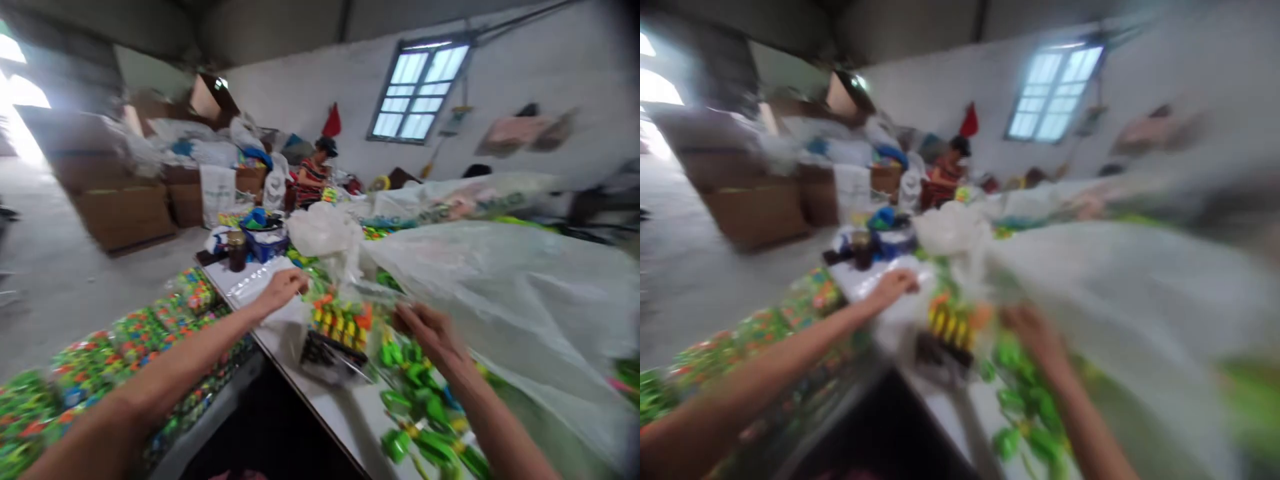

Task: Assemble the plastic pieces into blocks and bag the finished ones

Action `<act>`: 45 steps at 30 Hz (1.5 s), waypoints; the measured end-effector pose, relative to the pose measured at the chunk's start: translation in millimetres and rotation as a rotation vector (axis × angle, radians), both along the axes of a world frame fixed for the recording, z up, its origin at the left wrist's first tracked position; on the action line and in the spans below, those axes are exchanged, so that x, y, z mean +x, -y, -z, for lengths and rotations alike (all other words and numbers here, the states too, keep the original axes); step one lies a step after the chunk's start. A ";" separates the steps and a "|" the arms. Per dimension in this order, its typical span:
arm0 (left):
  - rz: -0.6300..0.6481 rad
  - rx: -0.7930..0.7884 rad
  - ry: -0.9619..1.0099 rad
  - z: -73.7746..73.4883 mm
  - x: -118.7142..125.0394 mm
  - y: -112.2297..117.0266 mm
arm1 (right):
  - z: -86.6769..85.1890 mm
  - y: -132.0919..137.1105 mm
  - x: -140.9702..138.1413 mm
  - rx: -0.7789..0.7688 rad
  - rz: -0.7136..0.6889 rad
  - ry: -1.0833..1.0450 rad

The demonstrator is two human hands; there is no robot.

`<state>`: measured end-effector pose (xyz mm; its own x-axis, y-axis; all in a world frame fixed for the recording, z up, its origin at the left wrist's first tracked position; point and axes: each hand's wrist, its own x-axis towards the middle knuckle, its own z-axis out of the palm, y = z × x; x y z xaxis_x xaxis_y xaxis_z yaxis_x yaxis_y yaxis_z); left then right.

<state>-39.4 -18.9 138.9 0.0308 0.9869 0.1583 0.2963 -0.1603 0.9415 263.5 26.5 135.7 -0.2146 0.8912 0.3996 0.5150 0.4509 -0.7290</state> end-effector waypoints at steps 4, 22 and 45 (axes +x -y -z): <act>-0.171 0.201 -0.088 -15.0 -3.9 -35.6 | -1.3 -16.1 19.3 -0.130 0.115 -0.077; -0.254 0.339 0.169 10.4 -42.1 -15.1 | -4.2 -17.5 -10.5 -0.012 0.172 -0.477; -0.282 0.197 0.380 9.2 7.2 -12.1 | -31.0 -20.2 -2.0 0.276 0.384 -0.093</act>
